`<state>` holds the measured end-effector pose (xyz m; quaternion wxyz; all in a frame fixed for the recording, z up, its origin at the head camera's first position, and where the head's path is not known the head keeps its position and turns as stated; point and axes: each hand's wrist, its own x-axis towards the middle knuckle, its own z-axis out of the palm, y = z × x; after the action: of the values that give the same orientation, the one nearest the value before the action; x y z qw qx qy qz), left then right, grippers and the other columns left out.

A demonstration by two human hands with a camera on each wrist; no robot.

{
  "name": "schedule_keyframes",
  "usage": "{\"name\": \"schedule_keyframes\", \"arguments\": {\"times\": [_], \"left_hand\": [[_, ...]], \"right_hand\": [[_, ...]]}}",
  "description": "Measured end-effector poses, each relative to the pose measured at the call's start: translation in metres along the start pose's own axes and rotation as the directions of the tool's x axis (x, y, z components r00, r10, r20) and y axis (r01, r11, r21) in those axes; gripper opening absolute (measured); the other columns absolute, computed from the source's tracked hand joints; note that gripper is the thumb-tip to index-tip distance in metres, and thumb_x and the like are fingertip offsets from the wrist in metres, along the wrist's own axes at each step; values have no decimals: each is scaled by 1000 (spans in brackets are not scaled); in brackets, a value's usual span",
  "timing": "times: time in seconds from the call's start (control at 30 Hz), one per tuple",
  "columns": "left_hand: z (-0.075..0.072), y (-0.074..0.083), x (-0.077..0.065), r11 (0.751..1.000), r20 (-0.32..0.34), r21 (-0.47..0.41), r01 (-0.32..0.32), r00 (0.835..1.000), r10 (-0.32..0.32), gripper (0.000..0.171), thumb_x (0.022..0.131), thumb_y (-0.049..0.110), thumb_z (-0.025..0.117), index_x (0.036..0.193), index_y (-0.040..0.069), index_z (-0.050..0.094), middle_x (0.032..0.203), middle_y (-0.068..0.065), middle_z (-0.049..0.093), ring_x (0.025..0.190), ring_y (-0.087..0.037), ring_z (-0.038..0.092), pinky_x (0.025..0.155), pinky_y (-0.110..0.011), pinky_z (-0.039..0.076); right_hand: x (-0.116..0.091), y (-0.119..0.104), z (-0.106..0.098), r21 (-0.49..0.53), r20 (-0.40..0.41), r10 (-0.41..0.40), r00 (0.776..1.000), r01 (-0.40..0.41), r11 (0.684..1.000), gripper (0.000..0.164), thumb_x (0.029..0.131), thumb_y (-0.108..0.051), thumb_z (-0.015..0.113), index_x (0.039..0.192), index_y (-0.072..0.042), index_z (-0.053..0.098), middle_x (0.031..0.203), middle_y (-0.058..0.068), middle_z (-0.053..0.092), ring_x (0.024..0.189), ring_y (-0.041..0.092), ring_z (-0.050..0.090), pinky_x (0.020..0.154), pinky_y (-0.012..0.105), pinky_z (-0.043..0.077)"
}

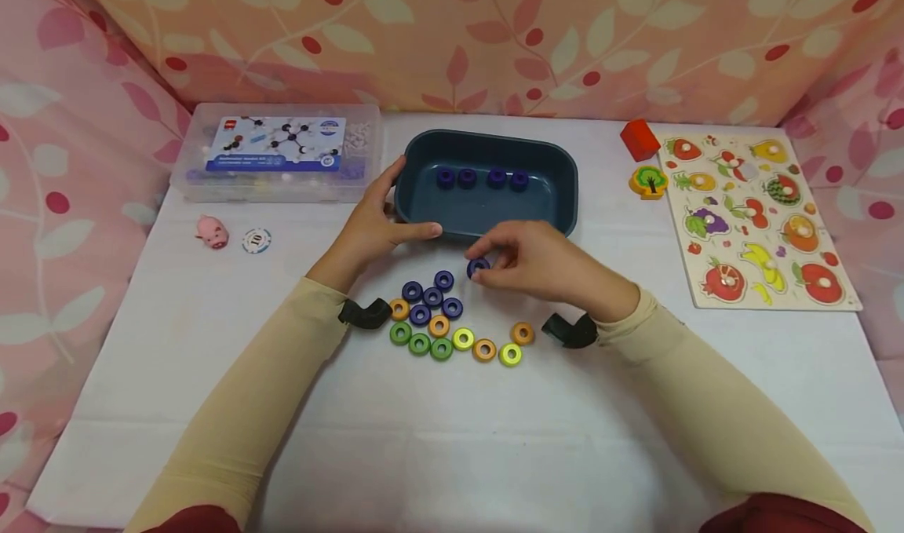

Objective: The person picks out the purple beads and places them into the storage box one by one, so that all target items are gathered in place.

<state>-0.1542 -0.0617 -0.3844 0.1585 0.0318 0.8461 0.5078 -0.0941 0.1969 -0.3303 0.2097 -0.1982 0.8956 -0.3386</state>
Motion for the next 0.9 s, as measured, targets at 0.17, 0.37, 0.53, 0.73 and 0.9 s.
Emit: {"name": "schedule_keyframes", "arguments": {"times": [0.17, 0.37, 0.53, 0.73, 0.9], "left_hand": [[-1, 1, 1, 1000, -4, -8, 0, 1000, 0, 120, 66, 51, 91, 158, 48, 14, 165, 1, 22, 148, -22, 29, 122, -48, 25], [1, -2, 2, 1000, 3, -22, -1, 1000, 1, 120, 67, 51, 91, 158, 47, 14, 165, 0, 21, 147, -23, 30, 121, -47, 27], [3, -3, 2, 1000, 8, -27, 0, 1000, 0, 120, 66, 51, 91, 157, 48, 14, 165, 1, 21, 148, -24, 29, 121, -49, 27], [2, -2, 0, 1000, 4, -19, 10, 1000, -10, 120, 65, 51, 92, 156, 50, 14, 165, 1, 21, 148, -23, 28, 121, -51, 26], [1, -2, -1, 1000, 2, -19, 12, 1000, -12, 120, 64, 53, 92, 156, 52, 14, 165, 2, 21, 149, -24, 27, 121, -53, 25]], "right_hand": [[22, -8, -45, -60, -132, 63, 989, -71, 996, 30, 90, -32, 76, 117, -21, 74, 87, 6, 72, 77, 21, 61, 63, 25, 50], [76, 15, -68, -130, -103, 106, 989, -119, 984, 38, 92, -38, 73, 125, -20, 72, 95, 7, 74, 85, 20, 59, 74, 25, 48], [103, 36, -67, -158, -50, 116, 992, -122, 980, 40, 93, -36, 72, 128, -15, 70, 110, 10, 72, 92, 22, 58, 83, 30, 47], [115, 42, -63, -193, 30, 143, 989, -135, 972, 41, 96, -32, 68, 133, -14, 66, 128, 13, 66, 109, 27, 57, 102, 46, 47], [106, 40, -67, -113, -7, 160, 987, -160, 981, 45, 96, -36, 67, 136, -16, 64, 128, 11, 67, 109, 26, 63, 104, 45, 48]]}}
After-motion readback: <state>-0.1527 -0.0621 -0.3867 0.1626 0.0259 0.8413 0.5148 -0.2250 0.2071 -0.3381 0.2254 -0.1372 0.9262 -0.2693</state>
